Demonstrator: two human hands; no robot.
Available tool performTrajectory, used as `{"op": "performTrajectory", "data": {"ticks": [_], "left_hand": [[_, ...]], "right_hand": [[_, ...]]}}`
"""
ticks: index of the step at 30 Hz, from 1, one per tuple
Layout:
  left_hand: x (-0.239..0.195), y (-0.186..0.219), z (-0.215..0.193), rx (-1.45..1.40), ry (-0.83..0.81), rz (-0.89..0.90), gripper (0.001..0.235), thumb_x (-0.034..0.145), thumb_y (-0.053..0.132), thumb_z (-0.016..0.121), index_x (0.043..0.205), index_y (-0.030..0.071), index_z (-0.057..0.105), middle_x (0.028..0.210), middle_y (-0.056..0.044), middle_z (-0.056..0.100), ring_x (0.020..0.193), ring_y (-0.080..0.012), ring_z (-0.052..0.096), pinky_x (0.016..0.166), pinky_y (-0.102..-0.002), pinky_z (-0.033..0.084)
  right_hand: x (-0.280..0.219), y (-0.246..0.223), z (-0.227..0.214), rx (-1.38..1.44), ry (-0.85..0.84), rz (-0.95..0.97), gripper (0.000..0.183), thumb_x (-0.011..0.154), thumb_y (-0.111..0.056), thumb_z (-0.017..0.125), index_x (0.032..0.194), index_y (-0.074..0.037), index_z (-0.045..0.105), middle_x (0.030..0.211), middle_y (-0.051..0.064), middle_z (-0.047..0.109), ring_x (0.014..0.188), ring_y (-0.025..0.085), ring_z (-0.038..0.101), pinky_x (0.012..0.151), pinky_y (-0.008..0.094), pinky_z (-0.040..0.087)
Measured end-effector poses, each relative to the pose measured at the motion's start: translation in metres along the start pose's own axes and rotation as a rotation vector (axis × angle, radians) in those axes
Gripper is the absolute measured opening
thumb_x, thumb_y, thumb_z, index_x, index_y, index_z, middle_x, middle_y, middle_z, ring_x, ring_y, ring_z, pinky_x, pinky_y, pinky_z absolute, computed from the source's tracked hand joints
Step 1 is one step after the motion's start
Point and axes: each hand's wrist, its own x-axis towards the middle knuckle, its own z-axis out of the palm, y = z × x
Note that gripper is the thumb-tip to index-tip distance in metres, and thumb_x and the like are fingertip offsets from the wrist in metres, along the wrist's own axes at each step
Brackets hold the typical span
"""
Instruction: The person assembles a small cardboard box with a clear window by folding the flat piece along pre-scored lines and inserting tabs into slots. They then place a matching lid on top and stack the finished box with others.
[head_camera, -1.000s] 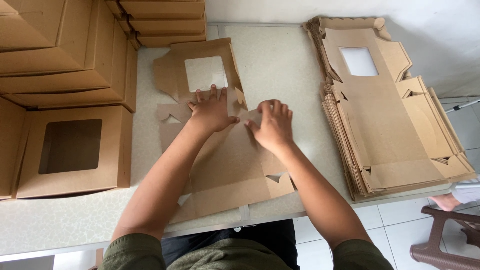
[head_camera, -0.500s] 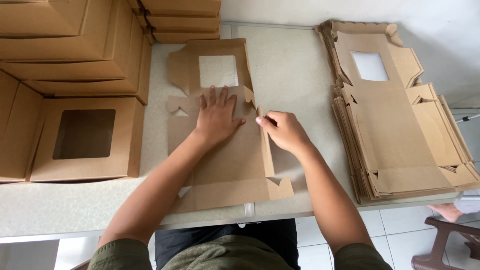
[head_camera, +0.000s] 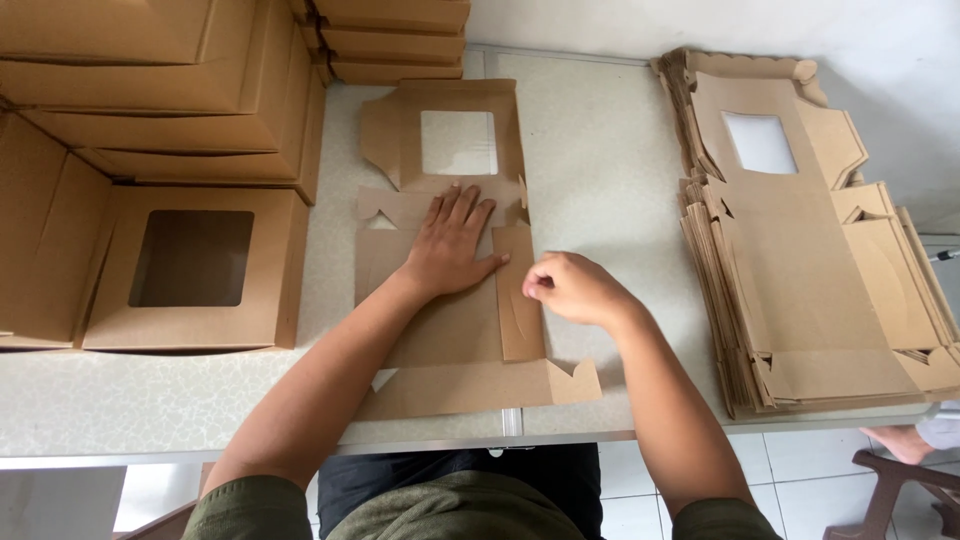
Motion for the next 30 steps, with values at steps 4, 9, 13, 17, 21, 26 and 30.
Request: {"op": "performTrajectory", "data": {"ticks": [4, 9, 13, 17, 21, 26, 30], "left_hand": [[0.001, -0.003, 0.0, 0.008, -0.028, -0.007, 0.083, 0.089, 0.058, 0.067, 0.15, 0.009, 0.041, 0.154, -0.022, 0.039, 0.149, -0.0458, 0.031, 0.125, -0.057, 0.017], [0.003, -0.004, 0.002, 0.007, -0.08, -0.02, 0.082, 0.091, 0.062, 0.063, 0.151, 0.011, 0.039, 0.156, -0.019, 0.036, 0.151, -0.0437, 0.027, 0.125, -0.056, 0.015], [0.002, -0.003, 0.001, 0.013, -0.078, -0.012, 0.082, 0.091, 0.062, 0.063, 0.15, 0.011, 0.039, 0.156, -0.019, 0.036, 0.151, -0.044, 0.027, 0.125, -0.056, 0.015], [0.001, -0.003, 0.0, 0.014, -0.071, -0.002, 0.081, 0.091, 0.061, 0.063, 0.149, 0.01, 0.039, 0.155, -0.02, 0.036, 0.15, -0.0448, 0.027, 0.125, -0.057, 0.016], [0.002, -0.006, 0.007, 0.027, -0.056, 0.005, 0.082, 0.091, 0.064, 0.061, 0.149, 0.01, 0.039, 0.155, -0.02, 0.036, 0.15, -0.0445, 0.027, 0.125, -0.057, 0.015], [0.001, -0.004, 0.006, 0.031, -0.05, 0.016, 0.08, 0.094, 0.064, 0.058, 0.149, 0.009, 0.039, 0.154, -0.021, 0.036, 0.15, -0.0447, 0.028, 0.124, -0.058, 0.016], [0.0, -0.005, 0.008, 0.041, -0.023, 0.034, 0.082, 0.093, 0.064, 0.058, 0.149, 0.008, 0.039, 0.153, -0.022, 0.036, 0.149, -0.0459, 0.029, 0.124, -0.059, 0.017]], "right_hand": [[-0.017, -0.011, -0.006, -0.232, -0.167, 0.155, 0.018, 0.088, -0.018, 0.062, 0.084, -0.011, 0.078, 0.089, 0.01, 0.075, 0.092, 0.034, 0.071, 0.081, 0.045, 0.055], [-0.012, -0.019, -0.013, -0.248, -0.146, 0.178, 0.016, 0.09, -0.017, 0.064, 0.084, -0.009, 0.075, 0.09, 0.009, 0.073, 0.093, 0.033, 0.07, 0.081, 0.044, 0.055], [-0.009, -0.015, -0.014, -0.149, -0.164, 0.179, 0.017, 0.091, -0.017, 0.063, 0.086, -0.007, 0.075, 0.095, 0.006, 0.074, 0.095, 0.03, 0.068, 0.085, 0.044, 0.054], [0.0, -0.008, -0.006, -0.15, -0.113, 0.193, 0.017, 0.092, -0.02, 0.062, 0.088, -0.012, 0.076, 0.098, 0.005, 0.073, 0.099, 0.03, 0.069, 0.087, 0.045, 0.054], [0.007, -0.001, 0.0, -0.142, -0.025, 0.207, 0.017, 0.093, -0.022, 0.062, 0.09, -0.015, 0.076, 0.098, 0.004, 0.072, 0.099, 0.03, 0.068, 0.087, 0.045, 0.055], [0.027, 0.019, 0.011, -0.11, 0.117, 0.203, 0.016, 0.093, -0.023, 0.062, 0.093, -0.017, 0.077, 0.099, 0.006, 0.072, 0.1, 0.031, 0.069, 0.087, 0.045, 0.055], [0.048, 0.043, 0.025, -0.093, 0.3, 0.159, 0.015, 0.093, -0.023, 0.063, 0.098, -0.016, 0.076, 0.099, 0.008, 0.072, 0.099, 0.034, 0.07, 0.088, 0.047, 0.055]]}}
